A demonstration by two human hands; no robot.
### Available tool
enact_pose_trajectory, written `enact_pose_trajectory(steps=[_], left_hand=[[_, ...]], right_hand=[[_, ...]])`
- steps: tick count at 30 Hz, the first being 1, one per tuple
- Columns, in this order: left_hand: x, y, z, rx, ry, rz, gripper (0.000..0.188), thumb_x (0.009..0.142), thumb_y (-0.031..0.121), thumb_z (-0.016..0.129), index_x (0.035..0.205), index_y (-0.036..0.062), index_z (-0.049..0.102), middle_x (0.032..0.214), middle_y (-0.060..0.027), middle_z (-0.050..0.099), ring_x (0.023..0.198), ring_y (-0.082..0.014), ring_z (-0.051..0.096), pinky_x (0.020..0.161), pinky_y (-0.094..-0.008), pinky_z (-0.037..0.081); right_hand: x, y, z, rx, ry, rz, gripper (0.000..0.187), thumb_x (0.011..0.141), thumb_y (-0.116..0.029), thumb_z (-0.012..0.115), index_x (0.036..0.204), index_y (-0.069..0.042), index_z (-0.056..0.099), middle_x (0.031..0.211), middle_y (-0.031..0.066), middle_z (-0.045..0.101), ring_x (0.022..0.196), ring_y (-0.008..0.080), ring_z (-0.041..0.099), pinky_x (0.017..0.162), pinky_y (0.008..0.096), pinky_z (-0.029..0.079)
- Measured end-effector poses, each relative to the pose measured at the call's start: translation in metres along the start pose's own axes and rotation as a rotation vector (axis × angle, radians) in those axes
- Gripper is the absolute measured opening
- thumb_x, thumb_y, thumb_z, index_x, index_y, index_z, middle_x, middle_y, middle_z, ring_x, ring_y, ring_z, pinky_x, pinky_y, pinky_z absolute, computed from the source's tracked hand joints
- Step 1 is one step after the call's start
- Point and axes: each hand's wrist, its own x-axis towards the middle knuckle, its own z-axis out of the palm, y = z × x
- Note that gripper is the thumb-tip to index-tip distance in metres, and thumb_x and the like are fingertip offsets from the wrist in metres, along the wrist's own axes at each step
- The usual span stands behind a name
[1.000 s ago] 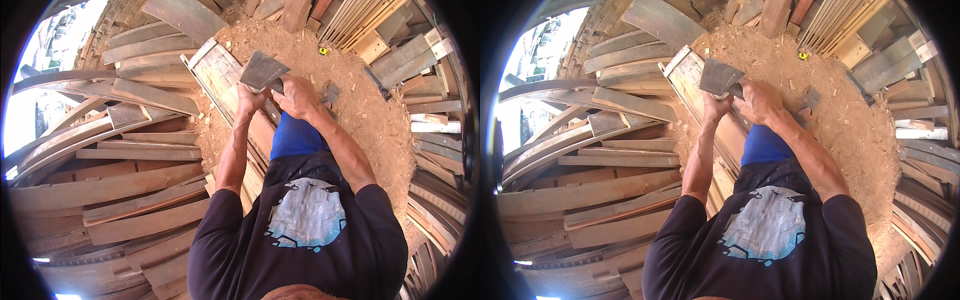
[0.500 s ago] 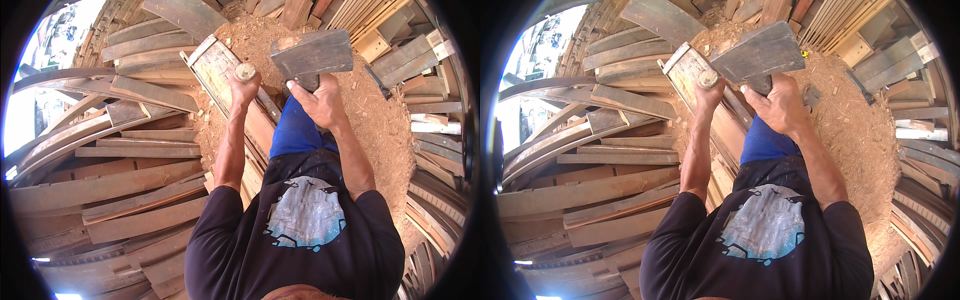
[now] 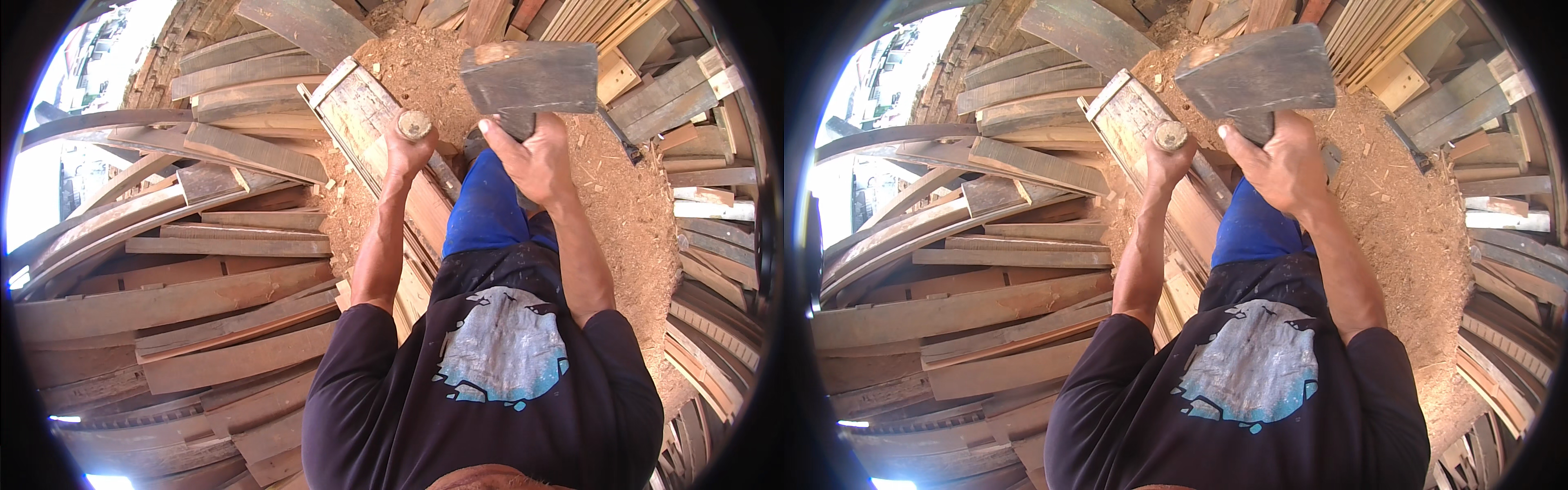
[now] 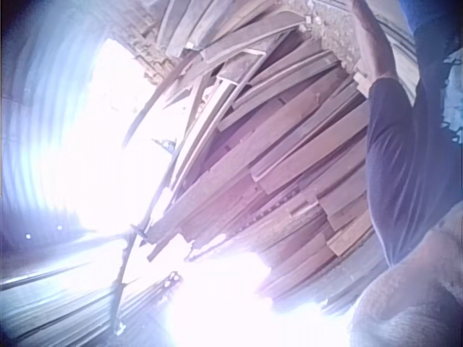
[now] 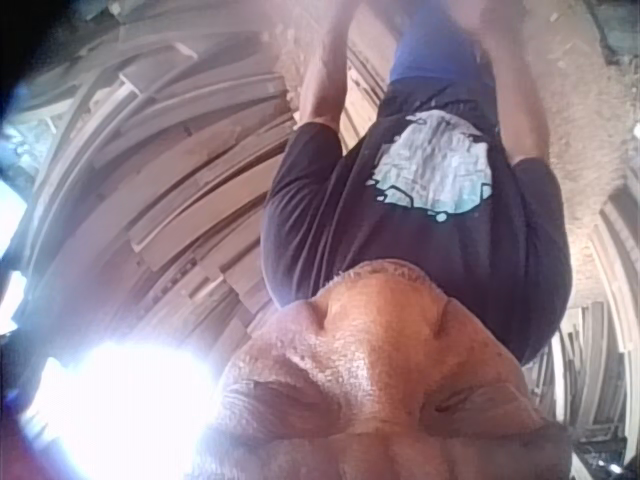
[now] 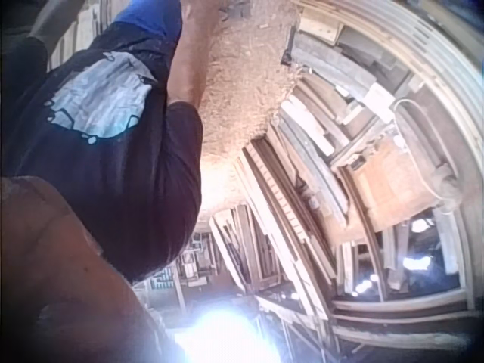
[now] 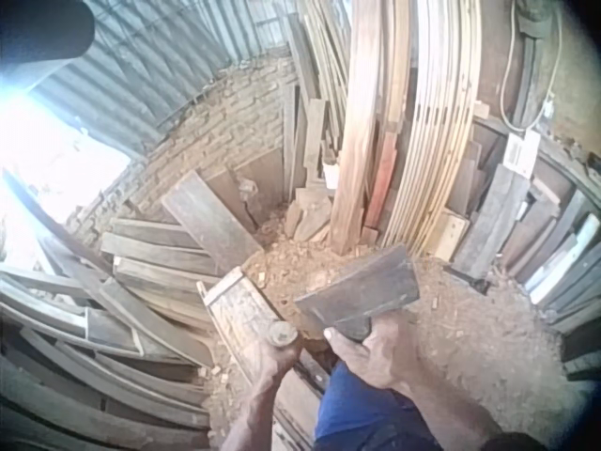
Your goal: The person uses a chisel and mallet to carve and shape wooden planks in a workshop. They repeatedly strike the chisel to remove material, then inspect and reposition the planks to continue shaping them.
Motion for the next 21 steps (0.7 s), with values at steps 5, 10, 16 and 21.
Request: enact_pose_trajectory(steps=[5, 10, 16, 21], left_hand=[[-0.002, -0.002, 0.015, -0.137, 0.014, 0.239, 0.036, 0.079, 0.002, 0.074, 0.114, 0.0027, 0.064, 0.104, -0.0068, 0.073, 0.096, -0.015, 0.068, 0.084, -0.03, 0.055], [-0.014, -0.024, 0.017, 0.116, -0.061, 0.239, 0.031, 0.078, 0.002, 0.076, 0.107, 0.0077, 0.068, 0.103, -0.0037, 0.072, 0.098, -0.0149, 0.067, 0.083, -0.0327, 0.055], [0.004, -0.021, -0.002, -0.107, 0.095, -0.078, 0.023, 0.083, 0.001, 0.071, 0.106, 0.0029, 0.068, 0.099, -0.0061, 0.073, 0.091, -0.0155, 0.069, 0.081, -0.0304, 0.055], [-0.006, 0.017, -0.006, -0.052, 0.046, 0.111, 0.018, 0.08, 0.0, 0.073, 0.093, 0.0037, 0.06, 0.081, -0.0024, 0.067, 0.075, -0.0118, 0.066, 0.064, -0.0271, 0.052]], right_hand=[[0.008, 0.064, 0.043, -0.43, -0.339, 0.044, 0.03, 0.086, -0.023, 0.068, 0.111, -0.007, 0.068, 0.09, 0.0191, 0.072, 0.081, 0.0349, 0.07, 0.074, 0.0446, 0.055], [-0.001, 0.059, 0.043, -0.575, -0.468, 0.089, 0.031, 0.086, -0.024, 0.067, 0.111, -0.005, 0.067, 0.091, 0.0215, 0.071, 0.083, 0.0413, 0.068, 0.077, 0.046, 0.054], [-0.005, 0.032, 0.032, -0.209, -0.253, 0.124, 0.03, 0.086, -0.025, 0.069, 0.107, -0.003, 0.067, 0.094, 0.0231, 0.071, 0.088, 0.0405, 0.069, 0.076, 0.0449, 0.054], [-0.009, 0.014, 0.013, -0.029, -0.145, 0.01, 0.025, 0.087, -0.011, 0.072, 0.108, 0.001, 0.067, 0.096, 0.0129, 0.072, 0.086, 0.0243, 0.069, 0.08, 0.0361, 0.053]])
